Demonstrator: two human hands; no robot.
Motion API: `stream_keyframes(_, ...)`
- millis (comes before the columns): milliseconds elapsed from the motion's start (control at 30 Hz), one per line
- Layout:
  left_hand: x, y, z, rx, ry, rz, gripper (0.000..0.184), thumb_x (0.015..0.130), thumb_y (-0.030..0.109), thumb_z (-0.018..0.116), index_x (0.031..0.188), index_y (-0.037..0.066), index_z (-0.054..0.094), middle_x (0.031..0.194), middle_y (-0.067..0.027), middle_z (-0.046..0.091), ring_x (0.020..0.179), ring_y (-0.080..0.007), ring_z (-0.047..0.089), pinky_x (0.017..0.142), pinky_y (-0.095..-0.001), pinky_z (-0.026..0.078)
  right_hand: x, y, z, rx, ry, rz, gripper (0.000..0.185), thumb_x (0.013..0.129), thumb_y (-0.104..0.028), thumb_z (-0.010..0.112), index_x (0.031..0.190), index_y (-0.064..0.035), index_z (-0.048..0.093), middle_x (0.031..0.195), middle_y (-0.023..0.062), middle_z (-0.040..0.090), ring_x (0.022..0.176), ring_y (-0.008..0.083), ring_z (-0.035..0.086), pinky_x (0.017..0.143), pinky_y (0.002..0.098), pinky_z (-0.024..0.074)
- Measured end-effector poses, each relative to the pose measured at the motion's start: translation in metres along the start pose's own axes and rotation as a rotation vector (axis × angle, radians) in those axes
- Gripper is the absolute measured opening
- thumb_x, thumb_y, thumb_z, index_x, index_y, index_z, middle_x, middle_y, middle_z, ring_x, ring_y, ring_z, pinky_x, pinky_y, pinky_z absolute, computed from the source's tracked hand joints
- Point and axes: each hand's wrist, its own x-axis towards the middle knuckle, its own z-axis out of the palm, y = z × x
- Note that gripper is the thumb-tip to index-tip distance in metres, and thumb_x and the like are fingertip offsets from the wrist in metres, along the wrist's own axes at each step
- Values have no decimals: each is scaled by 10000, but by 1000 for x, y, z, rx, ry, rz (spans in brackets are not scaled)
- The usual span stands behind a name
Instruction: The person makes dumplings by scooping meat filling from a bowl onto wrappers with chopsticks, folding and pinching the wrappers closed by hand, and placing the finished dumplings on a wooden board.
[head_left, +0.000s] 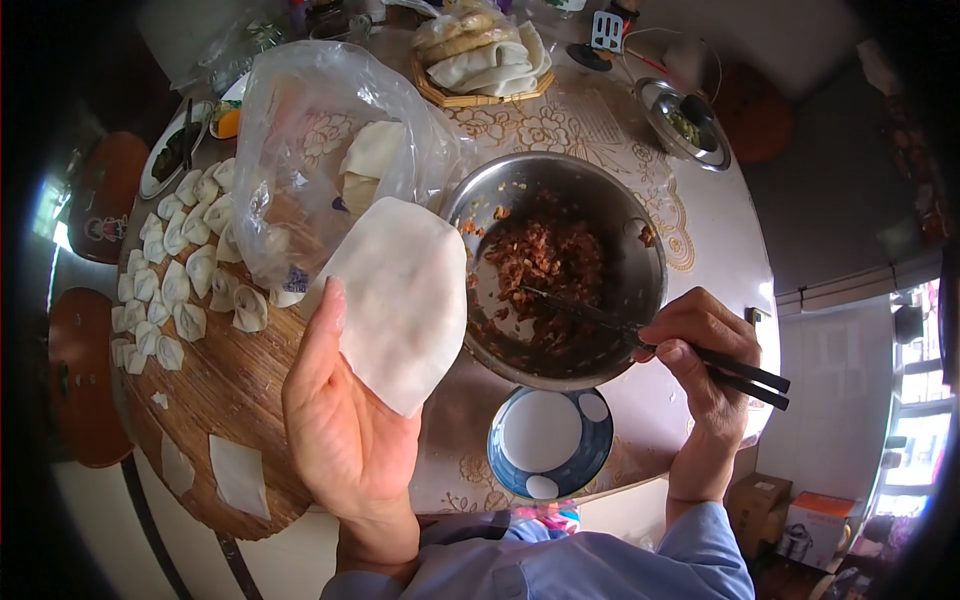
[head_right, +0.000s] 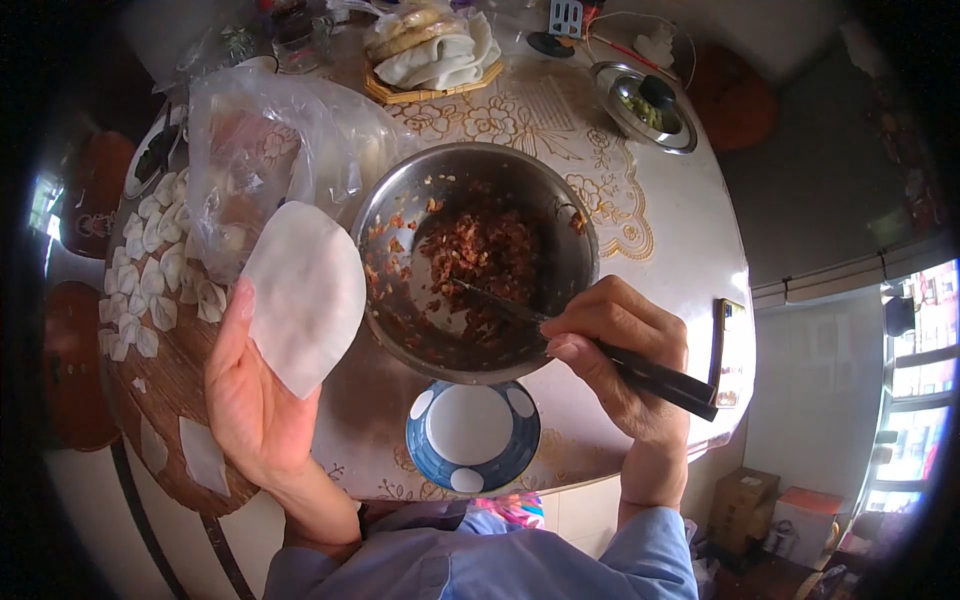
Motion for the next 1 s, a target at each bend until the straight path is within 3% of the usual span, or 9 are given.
stream_keyframes(167, 1, 6, -19, 132, 29, 70, 411, 903, 177, 491, 1250, -32, 423, 1279, -160, 472, 1167, -282, 468, 1012, -440, 353, 2, 1, -3, 31, -79, -5, 186, 814, -168, 633, 790, 16, 637, 719, 103, 573, 661, 202, 573, 583, 307, 462)
stream_keyframes(267, 6, 24, -42, 246, -163, 41, 445, 916, 187, 465, 1293, -30, 373, 1333, -164, 412, 1215, -289, 414, 1043, -431, 310, 3, 5, -5, 74, -173, -89, 169, 841, -139, 602, 795, 21, 627, 720, 98, 553, 685, 225, 564, 634, 330, 436)
stream_keyframes(300, 3, 7, 0, 331, 282, 186, 462, 931, 144, 417, 1338, -37, 294, 1403, -170, 298, 1267, -285, 342, 1083, -410, 254, 3, 1, -7, 97, -153, -116, 168, 844, -137, 601, 800, 24, 623, 720, 100, 542, 691, 229, 558, 627, 329, 429)
stream_keyframes(367, 4, 0, 10, 364, 276, 175, 468, 941, 159, 399, 1346, -38, 273, 1399, -177, 302, 1261, -291, 351, 1082, -407, 257, 2, -3, -10, 178, -130, -114, 195, 851, -155, 595, 791, 30, 610, 702, 114, 523, 699, 244, 538, 623, 353, 418)
stream_keyframes(467, -7, -20, 25, 677, 109, 278, 477, 893, 77, 322, 1301, -155, 240, 1387, -312, 194, 1276, -439, 232, 1094, -519, 182, -1, 0, -14, 256, -61, -96, 257, 874, -192, 574, 776, 46, 585, 701, 110, 513, 641, 222, 551, 564, 341, 439)
stream_keyframes(600, -1, -13, 11, 628, 75, 267, 416, 904, 80, 367, 1261, -132, 338, 1344, -280, 318, 1227, -383, 354, 1071, -470, 277, -4, 0, -23, 326, 34, -71, 286, 884, -210, 564, 762, 49, 563, 714, 90, 514, 567, 172, 562, 495, 281, 444)
stream_keyframes(833, 16, 13, -26, 389, 275, 214, 461, 942, 154, 394, 1344, -39, 278, 1392, -181, 313, 1262, -290, 349, 1080, -407, 257, -6, 2, -31, 115, 97, -54, 270, 868, -222, 584, 749, 20, 577, 653, 86, 515, 589, 166, 538, 514, 295, 410)
stream_keyframes(867, 16, 25, -47, 270, -243, -74, 444, 920, 197, 462, 1292, -31, 376, 1333, -162, 412, 1217, -287, 411, 1047, -422, 306, -6, 7, -29, 109, 109, -85, 261, 865, -225, 585, 766, 16, 577, 643, 98, 509, 590, 182, 530, 506, 301, 399)
stream_keyframes(1000, 3, 6, -22, 143, -138, -30, 401, 923, 183, 462, 1260, -30, 415, 1291, -150, 464, 1183, -284, 452, 1022, -429, 343, -6, -7, -27, 120, 178, 14, 242, 843, -205, 608, 707, -5, 598, 630, 64, 544, 573, 149, 537, 512, 281, 403)
